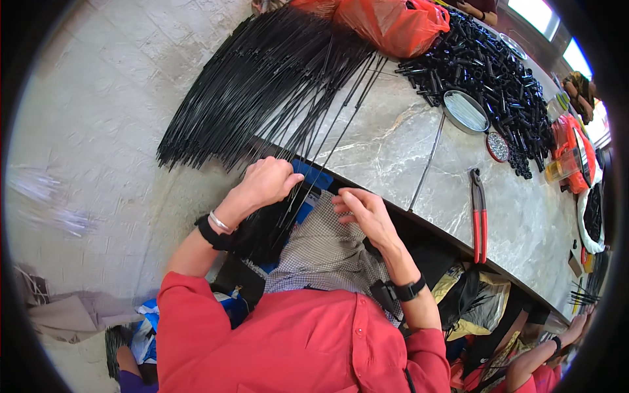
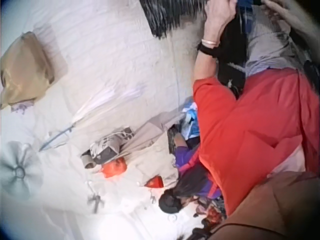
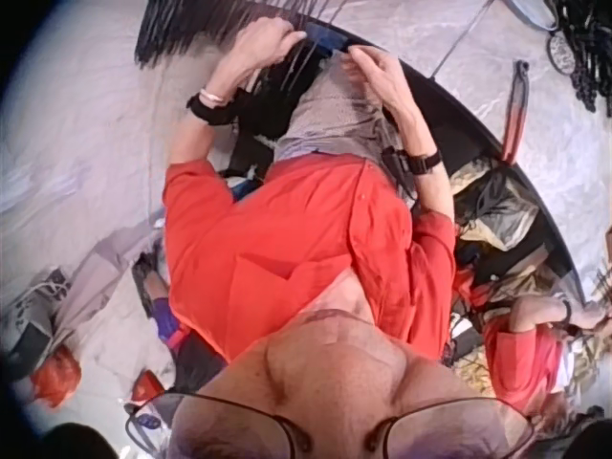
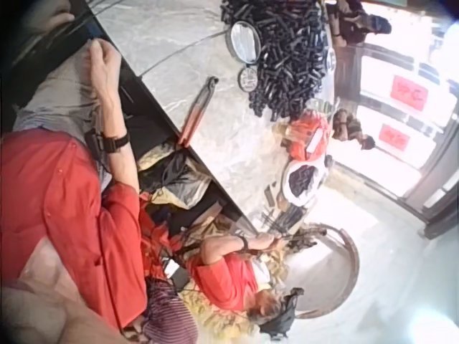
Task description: The person inserts black rods into a hub, secures them using pliers, and organizes the assembled rods on a table.
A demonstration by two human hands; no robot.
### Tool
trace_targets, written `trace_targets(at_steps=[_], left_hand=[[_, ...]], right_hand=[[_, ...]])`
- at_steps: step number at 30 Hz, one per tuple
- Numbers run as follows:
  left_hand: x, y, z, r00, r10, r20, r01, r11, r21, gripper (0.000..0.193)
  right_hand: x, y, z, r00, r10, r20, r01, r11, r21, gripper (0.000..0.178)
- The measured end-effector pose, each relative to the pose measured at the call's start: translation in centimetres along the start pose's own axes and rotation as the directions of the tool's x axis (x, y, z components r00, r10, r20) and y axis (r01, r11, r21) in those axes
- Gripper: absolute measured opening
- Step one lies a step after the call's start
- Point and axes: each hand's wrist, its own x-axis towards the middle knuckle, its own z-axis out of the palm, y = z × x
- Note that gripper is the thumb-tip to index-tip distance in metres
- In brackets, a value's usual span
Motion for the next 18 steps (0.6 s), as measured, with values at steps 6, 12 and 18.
trace_targets(at_steps=[6,12,18], left_hand=[[-1.0,-0.9,0.5,0.996,0.031,0.089,-0.006,0.963,-0.269,0.032],[-1.0,-2.5,1.5,0.996,0.085,0.041,-0.057,0.892,-0.448,0.029],[-1.0,-3.3,1.4,0.988,0.115,0.103,-0.026,0.78,-0.625,0.025]], right_hand=[[4.2,0.2,4.9,1.0,0.009,-0.023,-0.008,1.0,0.02,0.044],[6.3,0.6,7.2,0.992,0.062,-0.11,-0.044,0.987,0.155,0.035],[7.5,0.5,7.7,0.966,0.125,-0.225,-0.099,0.987,0.126,0.031]])
